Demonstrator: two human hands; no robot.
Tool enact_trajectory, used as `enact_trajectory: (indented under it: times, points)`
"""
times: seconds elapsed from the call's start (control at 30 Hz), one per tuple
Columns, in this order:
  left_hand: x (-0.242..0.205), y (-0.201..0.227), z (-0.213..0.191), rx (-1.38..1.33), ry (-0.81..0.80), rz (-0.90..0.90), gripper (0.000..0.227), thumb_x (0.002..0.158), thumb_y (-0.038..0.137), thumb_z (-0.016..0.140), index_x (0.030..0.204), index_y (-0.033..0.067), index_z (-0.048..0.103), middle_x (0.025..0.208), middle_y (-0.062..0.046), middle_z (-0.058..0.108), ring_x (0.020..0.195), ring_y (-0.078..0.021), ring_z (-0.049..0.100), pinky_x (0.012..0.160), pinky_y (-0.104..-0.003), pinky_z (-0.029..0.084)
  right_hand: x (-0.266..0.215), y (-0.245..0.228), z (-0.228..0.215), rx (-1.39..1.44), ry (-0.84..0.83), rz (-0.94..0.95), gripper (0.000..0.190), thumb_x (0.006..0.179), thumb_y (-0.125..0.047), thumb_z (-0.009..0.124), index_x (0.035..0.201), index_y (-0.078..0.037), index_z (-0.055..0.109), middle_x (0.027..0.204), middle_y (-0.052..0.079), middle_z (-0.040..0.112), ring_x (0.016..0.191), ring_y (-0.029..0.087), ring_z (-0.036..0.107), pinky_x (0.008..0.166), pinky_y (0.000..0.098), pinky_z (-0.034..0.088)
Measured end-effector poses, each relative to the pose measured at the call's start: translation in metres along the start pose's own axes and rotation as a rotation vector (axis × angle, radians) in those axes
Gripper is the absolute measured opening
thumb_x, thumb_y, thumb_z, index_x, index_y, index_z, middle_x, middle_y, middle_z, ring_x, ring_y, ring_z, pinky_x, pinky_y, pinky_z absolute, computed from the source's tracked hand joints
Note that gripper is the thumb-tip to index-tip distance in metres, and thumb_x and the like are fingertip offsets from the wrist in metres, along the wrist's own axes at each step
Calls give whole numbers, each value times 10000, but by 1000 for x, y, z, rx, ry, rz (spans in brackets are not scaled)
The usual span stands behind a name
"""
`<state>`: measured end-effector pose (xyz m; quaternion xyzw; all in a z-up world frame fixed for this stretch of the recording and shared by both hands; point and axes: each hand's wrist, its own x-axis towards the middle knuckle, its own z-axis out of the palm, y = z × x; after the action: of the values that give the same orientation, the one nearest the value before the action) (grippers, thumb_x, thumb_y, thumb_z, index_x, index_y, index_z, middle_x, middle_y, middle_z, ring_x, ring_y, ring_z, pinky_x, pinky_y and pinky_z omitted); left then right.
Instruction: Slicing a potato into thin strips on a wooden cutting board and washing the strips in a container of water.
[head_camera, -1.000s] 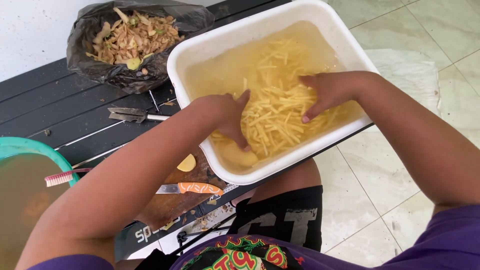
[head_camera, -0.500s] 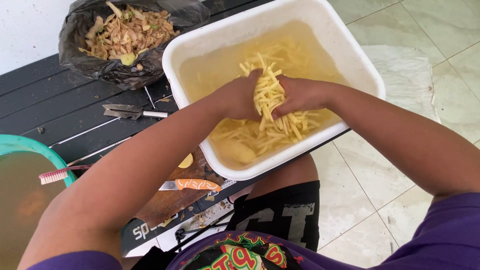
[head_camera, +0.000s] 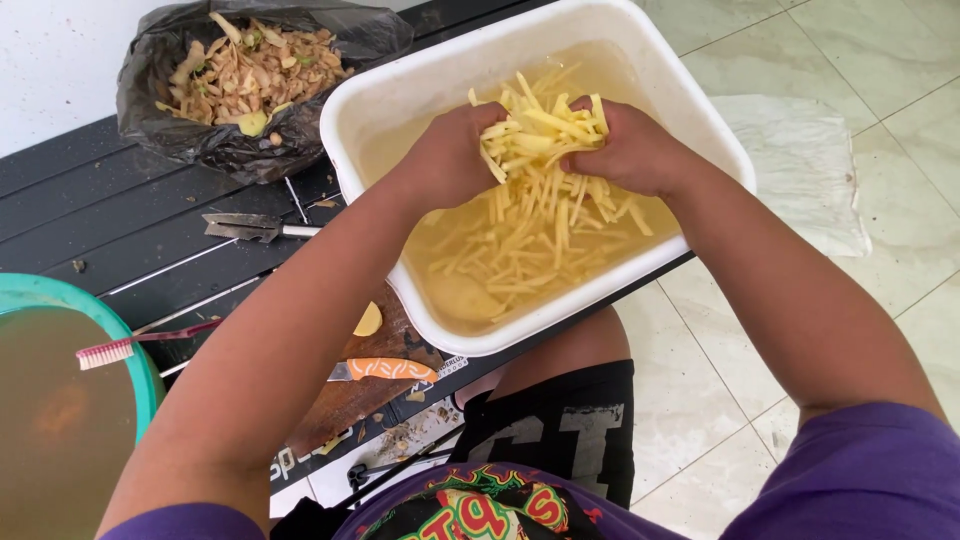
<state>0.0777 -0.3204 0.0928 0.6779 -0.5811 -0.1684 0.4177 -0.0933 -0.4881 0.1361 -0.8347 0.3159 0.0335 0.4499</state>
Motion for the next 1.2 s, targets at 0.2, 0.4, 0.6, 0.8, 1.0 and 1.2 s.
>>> enact_trajectory:
  times: [0.2,0.4,0.6,0.8,1.0,1.2]
  points:
    - [2,18,-12,226,-233,-299,563,862,-3,512,1396,171,474,953,-148,650,822,-330,619,607,-453,438,-7,-12,1,-136,75,66,365,910,-274,748,1257,-201,660,1024,-17,721,859,153,657,762,307,475]
    - [6,34,-37,493,-389,-410,810,872,36,616,1598,179,286,1285,-199,519,1012,-437,625,718,-540,507,-1,-4,-15,-530,-6,75,643,864,-308,708,1470,-208,517,1545,35,507,1355,256,505,1036,428,423]
    - [27,51,-52,657,-693,-746,1179,828,624,709,1682,195,18,1576,-136,450,1416,-384,462,1045,-535,457,42,-22,-30,-706,-103,222,961,837,-577,715,1633,-221,310,1538,109,506,1346,329,528,1038,470,437]
    - [33,38,-37,357,-665,-847,1402,770,611,761,1611,234,-295,1660,-105,366,1441,-359,454,1027,-453,499,71,-46,0,-569,-289,165,1324,692,-623,731,1679,-202,-44,1665,68,340,1452,310,444,1145,433,422]
    - [27,2,-24,223,-645,-617,1530,665,594,918,1646,81,-138,1537,-301,476,1455,-479,418,1171,-593,388,60,-44,13,-475,-465,-211,1258,631,-564,940,1596,-45,321,1381,306,601,1288,465,587,1115,528,478]
    - [13,17,-19,183,-626,-588,1397,676,463,943,1609,98,-30,1339,-318,630,1284,-481,603,1061,-579,499,62,-11,32,-267,-498,-182,944,721,-383,925,1432,-63,393,1326,249,638,1260,436,608,1056,528,501]
